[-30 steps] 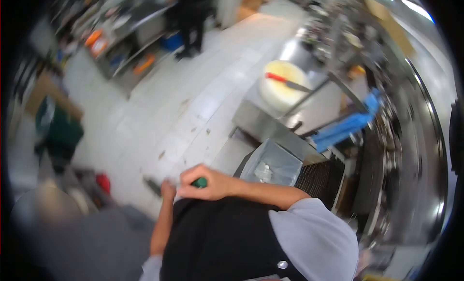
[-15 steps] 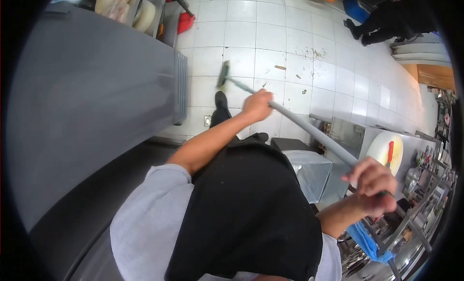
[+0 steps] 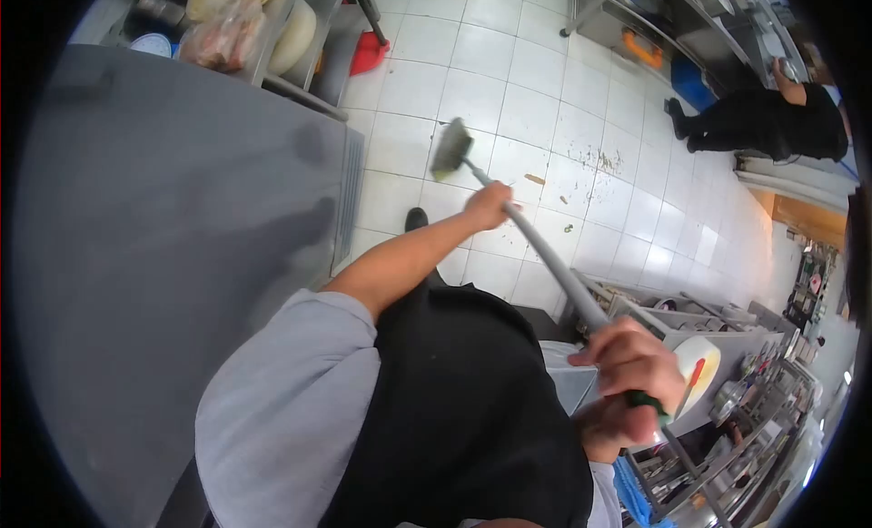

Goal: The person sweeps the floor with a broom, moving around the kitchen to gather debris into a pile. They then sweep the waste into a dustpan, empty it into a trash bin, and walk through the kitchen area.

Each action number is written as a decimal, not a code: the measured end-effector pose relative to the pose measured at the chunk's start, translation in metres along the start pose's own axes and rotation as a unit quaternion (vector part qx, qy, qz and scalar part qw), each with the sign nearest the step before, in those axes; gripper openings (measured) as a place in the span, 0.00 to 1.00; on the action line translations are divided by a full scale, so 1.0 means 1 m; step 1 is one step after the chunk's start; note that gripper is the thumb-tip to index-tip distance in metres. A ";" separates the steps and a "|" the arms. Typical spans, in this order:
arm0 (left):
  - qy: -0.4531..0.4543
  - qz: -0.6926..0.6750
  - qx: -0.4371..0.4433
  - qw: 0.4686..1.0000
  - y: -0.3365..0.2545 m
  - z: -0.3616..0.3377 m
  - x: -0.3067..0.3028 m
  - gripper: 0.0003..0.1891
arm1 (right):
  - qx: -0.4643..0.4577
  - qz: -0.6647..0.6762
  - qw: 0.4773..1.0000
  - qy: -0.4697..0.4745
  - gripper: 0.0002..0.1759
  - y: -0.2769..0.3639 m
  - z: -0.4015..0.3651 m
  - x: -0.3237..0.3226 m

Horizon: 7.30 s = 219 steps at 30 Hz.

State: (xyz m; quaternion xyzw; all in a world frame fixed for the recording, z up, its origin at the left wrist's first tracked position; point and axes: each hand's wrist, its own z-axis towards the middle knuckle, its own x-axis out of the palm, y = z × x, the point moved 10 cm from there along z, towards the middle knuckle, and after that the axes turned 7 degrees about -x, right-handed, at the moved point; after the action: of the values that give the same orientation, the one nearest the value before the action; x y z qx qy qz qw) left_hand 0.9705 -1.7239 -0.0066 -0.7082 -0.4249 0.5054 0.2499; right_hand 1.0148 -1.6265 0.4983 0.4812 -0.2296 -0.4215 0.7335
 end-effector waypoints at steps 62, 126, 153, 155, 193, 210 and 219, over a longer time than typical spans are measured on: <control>0.319 0.150 0.251 0.902 -0.252 0.175 0.007 0.15 | 0.090 -0.176 0.980 -0.022 0.24 0.020 0.148 -0.143; 0.499 0.185 0.340 0.776 -0.330 0.016 0.241 0.14 | 0.102 -0.279 0.806 -0.512 0.32 0.157 -0.074 -0.295; 0.488 0.245 0.327 0.771 -0.271 0.026 0.342 0.06 | 0.060 -0.233 0.775 -0.585 0.27 0.057 -0.154 -0.253; 0.470 0.243 0.313 0.789 -0.280 0.054 0.345 0.05 | 0.050 -0.226 0.775 -0.589 0.27 0.045 -0.142 -0.268; 0.428 0.216 0.326 0.815 -0.402 0.227 0.124 0.20 | 0.001 0.025 0.900 -0.436 0.24 0.030 -0.004 -0.507; 0.181 0.258 0.023 0.949 -0.152 0.210 0.241 0.16 | 0.087 0.072 0.988 -0.107 0.28 -0.094 -0.019 -0.477; 0.288 0.190 0.134 0.929 -0.340 0.206 0.358 0.12 | 0.080 -0.080 0.983 -0.141 0.26 0.019 -0.059 -0.526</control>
State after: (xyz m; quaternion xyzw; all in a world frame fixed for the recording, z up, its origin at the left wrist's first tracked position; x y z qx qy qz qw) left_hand 0.7060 -1.2588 0.0040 -0.8507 -0.1204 0.3701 0.3532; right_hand 0.7824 -1.1514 0.5259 0.4912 -0.3242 -0.5230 0.6166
